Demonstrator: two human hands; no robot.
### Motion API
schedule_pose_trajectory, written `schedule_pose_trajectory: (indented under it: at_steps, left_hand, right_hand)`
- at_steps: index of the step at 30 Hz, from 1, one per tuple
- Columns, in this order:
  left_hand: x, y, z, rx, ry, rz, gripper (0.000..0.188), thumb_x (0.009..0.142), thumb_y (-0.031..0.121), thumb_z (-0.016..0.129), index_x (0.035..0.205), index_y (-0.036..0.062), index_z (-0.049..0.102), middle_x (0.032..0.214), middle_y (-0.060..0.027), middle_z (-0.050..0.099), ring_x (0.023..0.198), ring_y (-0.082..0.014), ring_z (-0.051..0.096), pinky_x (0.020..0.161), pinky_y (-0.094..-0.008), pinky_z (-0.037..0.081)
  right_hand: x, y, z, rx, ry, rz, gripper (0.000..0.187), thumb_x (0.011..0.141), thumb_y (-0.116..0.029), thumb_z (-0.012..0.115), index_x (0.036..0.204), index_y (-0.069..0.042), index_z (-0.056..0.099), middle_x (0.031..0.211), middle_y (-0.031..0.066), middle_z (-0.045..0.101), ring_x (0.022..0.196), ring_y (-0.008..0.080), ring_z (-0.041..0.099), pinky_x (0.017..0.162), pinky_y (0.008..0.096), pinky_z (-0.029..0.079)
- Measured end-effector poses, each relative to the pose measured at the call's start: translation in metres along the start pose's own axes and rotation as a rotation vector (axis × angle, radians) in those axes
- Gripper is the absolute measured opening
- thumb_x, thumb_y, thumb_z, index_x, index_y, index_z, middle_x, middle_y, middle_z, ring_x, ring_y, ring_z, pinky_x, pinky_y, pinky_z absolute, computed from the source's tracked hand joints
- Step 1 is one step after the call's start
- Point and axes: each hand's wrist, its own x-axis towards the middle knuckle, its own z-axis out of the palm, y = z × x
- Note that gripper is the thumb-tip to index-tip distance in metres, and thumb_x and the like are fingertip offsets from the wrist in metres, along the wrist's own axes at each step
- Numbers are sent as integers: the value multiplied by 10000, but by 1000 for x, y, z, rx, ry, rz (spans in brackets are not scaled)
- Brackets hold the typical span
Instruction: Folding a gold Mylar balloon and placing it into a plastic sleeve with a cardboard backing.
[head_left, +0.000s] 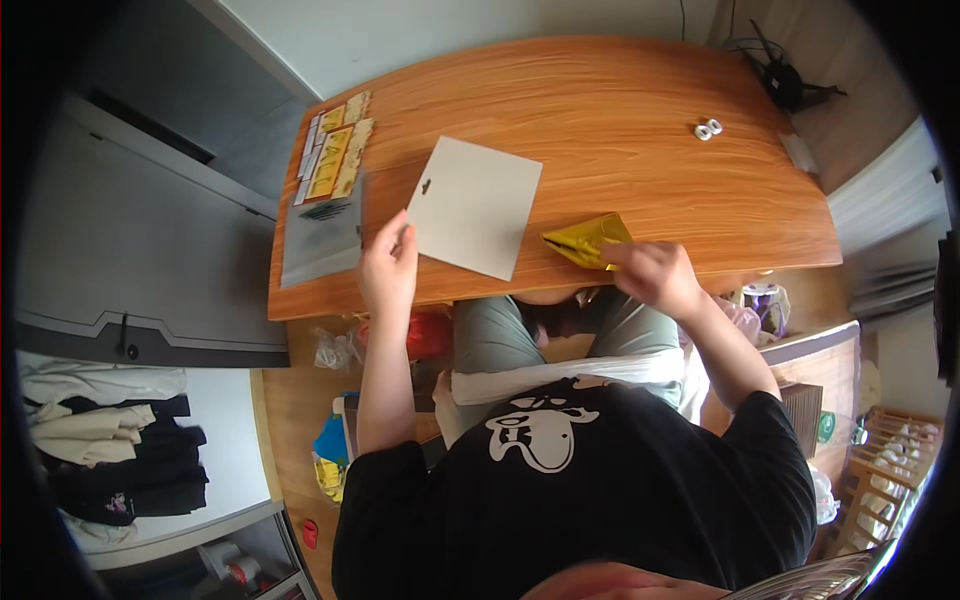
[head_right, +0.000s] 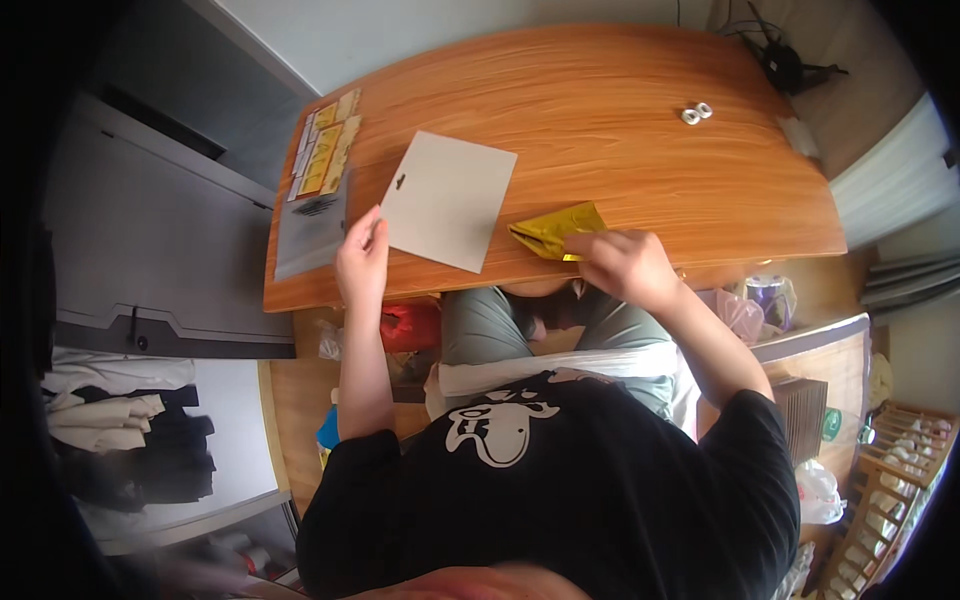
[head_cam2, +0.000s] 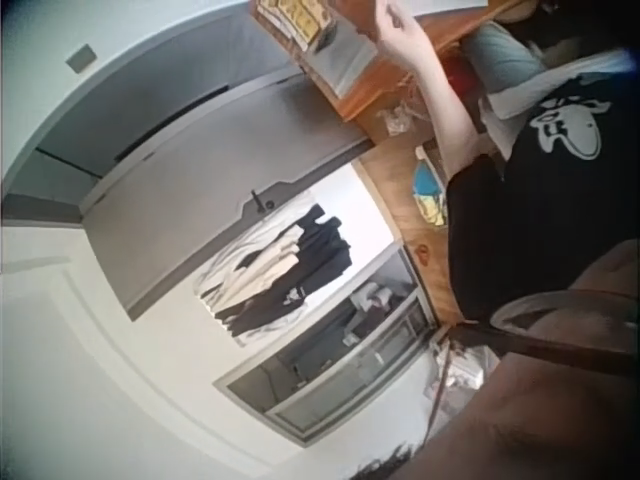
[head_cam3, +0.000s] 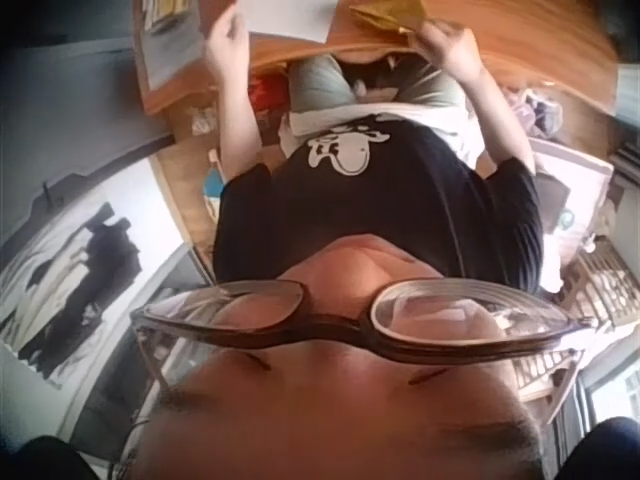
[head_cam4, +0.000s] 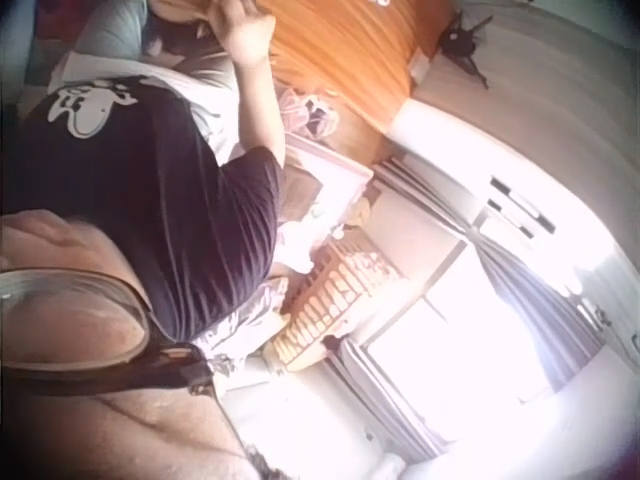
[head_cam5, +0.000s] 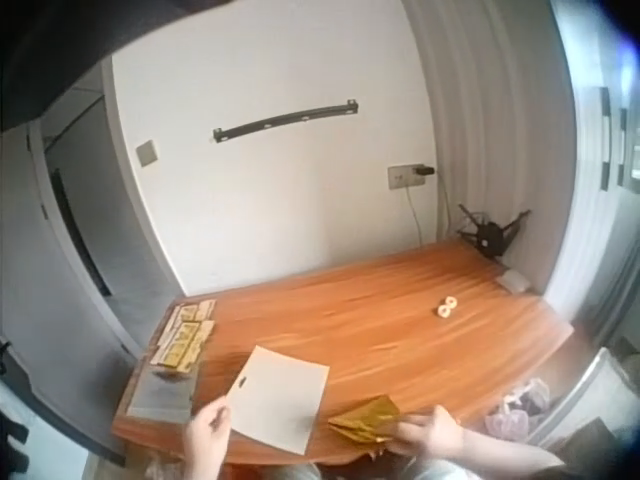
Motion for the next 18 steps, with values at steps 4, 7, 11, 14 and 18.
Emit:
schedule_pose_trajectory:
  at_steps: [4, 7, 11, 14, 18]
  left_hand:
    - [-33, 30, 21, 289, -95, -47, 422, 957, 281, 724, 1334, 94, 694, 1254, -188, 725, 1193, -332, 692, 1038, -442, 511]
    - [-49, 13, 40, 575, 52, 362, 431, 929, 310, 724, 1324, 139, 708, 1378, -218, 645, 1378, -430, 523, 1178, -608, 326]
    - [-48, 19, 50, 541, -236, 466, 365, 915, 218, 699, 1264, 115, 731, 1494, -232, 543, 1466, -452, 401, 1191, -692, 231]
    - [-40, 59, 68, 567, -219, 537, 297, 911, 194, 699, 1191, 118, 759, 1432, -209, 600, 1414, -429, 470, 1184, -657, 276]
    - [-14, 152, 123, 163, -329, 671, 242, 903, 182, 727, 1126, 112, 788, 1262, -114, 725, 1209, -318, 656, 1083, -480, 473]
  right_hand:
    - [-13, 15, -18, 99, 315, 376, 129, 877, -7, 702, 1004, -27, 686, 737, 53, 670, 587, 142, 601, 563, 276, 490]
    - [-27, 28, -22, 652, 714, 632, 60, 994, -52, 665, 1028, -3, 659, 757, -32, 650, 610, 45, 536, 544, 229, 428]
    - [-84, 49, -65, 887, 760, 952, 136, 1042, -114, 613, 1116, -12, 666, 937, 40, 716, 818, 98, 654, 726, 242, 530]
    - [-125, 60, -86, 1213, 933, 1024, 259, 1047, -123, 570, 1275, -11, 616, 1116, 93, 724, 992, 198, 719, 860, 329, 602]
    - [-166, 61, -102, 1431, 1012, 1163, 343, 1044, -222, 574, 1313, -9, 583, 1160, 137, 732, 1023, 245, 736, 883, 374, 611]
